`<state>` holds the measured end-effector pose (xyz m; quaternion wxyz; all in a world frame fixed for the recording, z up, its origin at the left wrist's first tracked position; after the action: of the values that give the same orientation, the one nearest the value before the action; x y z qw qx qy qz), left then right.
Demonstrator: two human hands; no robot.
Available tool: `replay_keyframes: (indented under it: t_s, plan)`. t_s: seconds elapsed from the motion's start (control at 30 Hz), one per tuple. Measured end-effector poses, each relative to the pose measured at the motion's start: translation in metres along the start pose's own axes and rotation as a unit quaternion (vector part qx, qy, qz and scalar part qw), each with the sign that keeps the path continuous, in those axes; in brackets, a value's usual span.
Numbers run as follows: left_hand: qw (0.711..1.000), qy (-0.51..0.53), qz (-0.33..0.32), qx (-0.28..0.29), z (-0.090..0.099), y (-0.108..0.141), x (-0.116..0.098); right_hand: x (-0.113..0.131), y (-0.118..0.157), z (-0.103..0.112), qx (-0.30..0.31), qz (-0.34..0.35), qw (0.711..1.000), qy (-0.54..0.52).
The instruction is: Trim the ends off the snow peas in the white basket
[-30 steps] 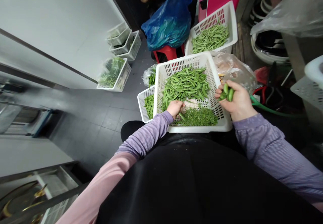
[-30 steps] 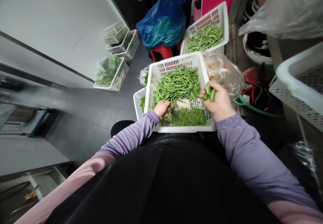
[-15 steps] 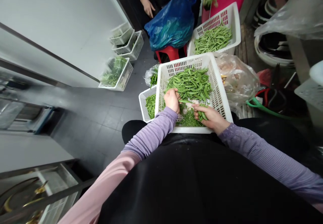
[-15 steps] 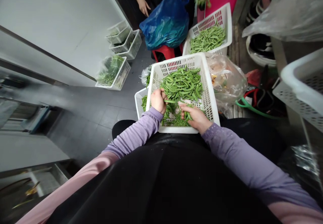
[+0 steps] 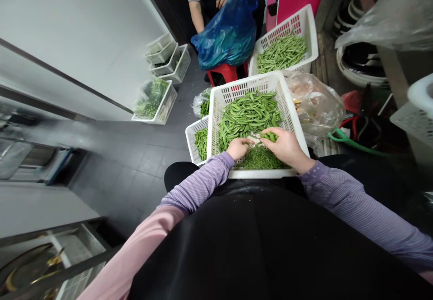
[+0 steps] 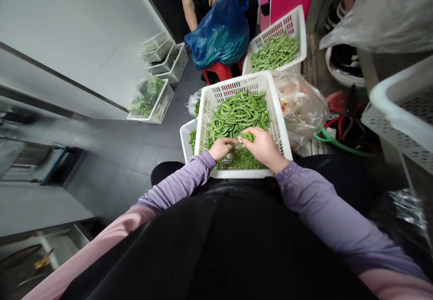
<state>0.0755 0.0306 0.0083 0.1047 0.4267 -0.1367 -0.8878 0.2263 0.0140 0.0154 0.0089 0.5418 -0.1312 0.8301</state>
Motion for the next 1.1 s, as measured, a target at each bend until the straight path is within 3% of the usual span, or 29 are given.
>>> replay_keyframes:
  t_s: [0.07,0.13,0.27,0.37,0.47,0.53,0.67,0.73,0.83,0.97,1.1]
  plan:
    - [0.995,-0.046,-0.094,0.006,0.007,0.004,-0.005,-0.002,-0.002,0.001,0.015,0.075,0.995,0.062]
    - [0.988,-0.057,-0.144,0.018,0.012,0.010,-0.012,-0.004,-0.002,-0.002,0.051,0.129,0.985,0.101]
    - [0.985,-0.054,-0.144,0.080,0.018,0.017,-0.024,-0.006,0.004,-0.008,0.128,0.205,0.962,0.128]
    - [0.987,-0.010,-0.095,0.128,0.020,0.019,-0.026,-0.003,0.006,-0.009,0.137,0.210,0.962,0.105]
    - [0.982,0.076,-0.061,0.159,0.018,0.020,-0.025,0.002,0.004,-0.004,0.113,0.164,0.979,0.051]
    - [0.982,0.103,-0.076,0.139,0.015,0.019,-0.021,0.003,0.002,-0.001,0.089,0.092,0.992,0.020]
    - [0.988,-0.057,-0.102,0.100,0.004,0.006,0.003,-0.004,-0.004,0.005,0.022,-0.065,0.997,-0.042]
    - [0.979,-0.152,-0.089,0.102,0.002,-0.002,0.019,-0.009,-0.006,0.005,0.006,-0.109,0.992,-0.067]
    - [0.973,-0.193,-0.100,0.076,0.006,-0.009,0.028,-0.015,-0.009,0.002,0.017,-0.144,0.983,-0.116]
    - [0.963,-0.151,-0.217,0.056,0.014,-0.005,0.006,-0.016,-0.011,0.001,0.018,-0.155,0.975,-0.157]
    - [0.921,-0.218,-0.300,0.123,0.016,0.004,-0.020,-0.012,-0.011,0.001,0.057,-0.129,0.978,-0.154]
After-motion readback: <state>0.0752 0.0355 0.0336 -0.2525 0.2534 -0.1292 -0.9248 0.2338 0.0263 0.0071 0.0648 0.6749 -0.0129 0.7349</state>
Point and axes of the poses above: each hand's wrist, its own y-axis away from the middle knuckle, its own z-axis out of the back of the hand, x = y × z, the point moved 2 cm from there along -y, towards the middle knuckle, and after that the axes turned 11 degrees about -x, right-handed, at the moved point
